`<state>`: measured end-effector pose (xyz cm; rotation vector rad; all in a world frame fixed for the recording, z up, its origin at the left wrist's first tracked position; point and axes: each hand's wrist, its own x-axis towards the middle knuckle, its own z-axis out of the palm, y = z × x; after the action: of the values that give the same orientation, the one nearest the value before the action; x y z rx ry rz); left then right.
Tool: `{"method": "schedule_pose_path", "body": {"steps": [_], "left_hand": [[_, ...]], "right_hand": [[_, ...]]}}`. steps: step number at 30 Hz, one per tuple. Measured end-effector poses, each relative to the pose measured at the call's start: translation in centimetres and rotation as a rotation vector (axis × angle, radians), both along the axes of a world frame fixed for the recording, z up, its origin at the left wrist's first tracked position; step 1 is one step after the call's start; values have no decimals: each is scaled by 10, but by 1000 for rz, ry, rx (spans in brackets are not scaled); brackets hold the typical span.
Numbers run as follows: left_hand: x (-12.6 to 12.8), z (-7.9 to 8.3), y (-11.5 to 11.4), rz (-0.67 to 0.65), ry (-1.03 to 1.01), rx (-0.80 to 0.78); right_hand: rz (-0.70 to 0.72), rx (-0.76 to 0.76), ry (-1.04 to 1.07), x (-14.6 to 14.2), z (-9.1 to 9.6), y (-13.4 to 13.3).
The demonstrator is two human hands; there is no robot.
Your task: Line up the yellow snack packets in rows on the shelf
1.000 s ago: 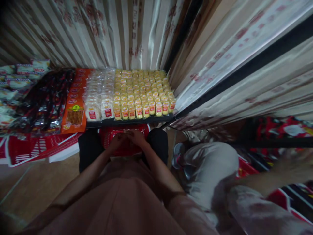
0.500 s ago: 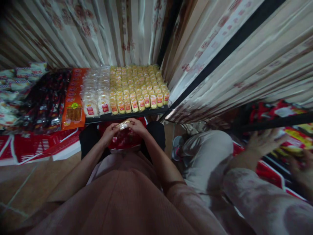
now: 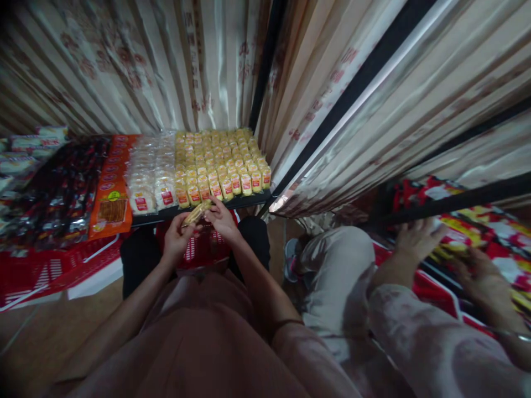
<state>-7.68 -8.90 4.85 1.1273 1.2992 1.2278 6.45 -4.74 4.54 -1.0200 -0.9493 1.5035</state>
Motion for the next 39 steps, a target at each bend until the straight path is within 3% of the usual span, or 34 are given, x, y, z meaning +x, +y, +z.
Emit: {"method": "schedule_pose_path", "body": {"steps": [6,10,14,24,32,39], "left_hand": [[2,3,4,114,540,453],[9,1,2,93,656,569],[17,-3,-3,77,675,560],[23,-1,-3,-20,633,504],[32,-9,9,4,488,222],[57,-2,26,-48,362,104]], "right_hand": [[-199,-74,209,-14,10,-6],[-169,-107,241,-19,11,-12],[-115,-54,192,-22,12,-15],[-150,-76,138,-12,6,-10],[-111,-34,79,9,2,-6],[-268,45,-112,30,-6,0]]}}
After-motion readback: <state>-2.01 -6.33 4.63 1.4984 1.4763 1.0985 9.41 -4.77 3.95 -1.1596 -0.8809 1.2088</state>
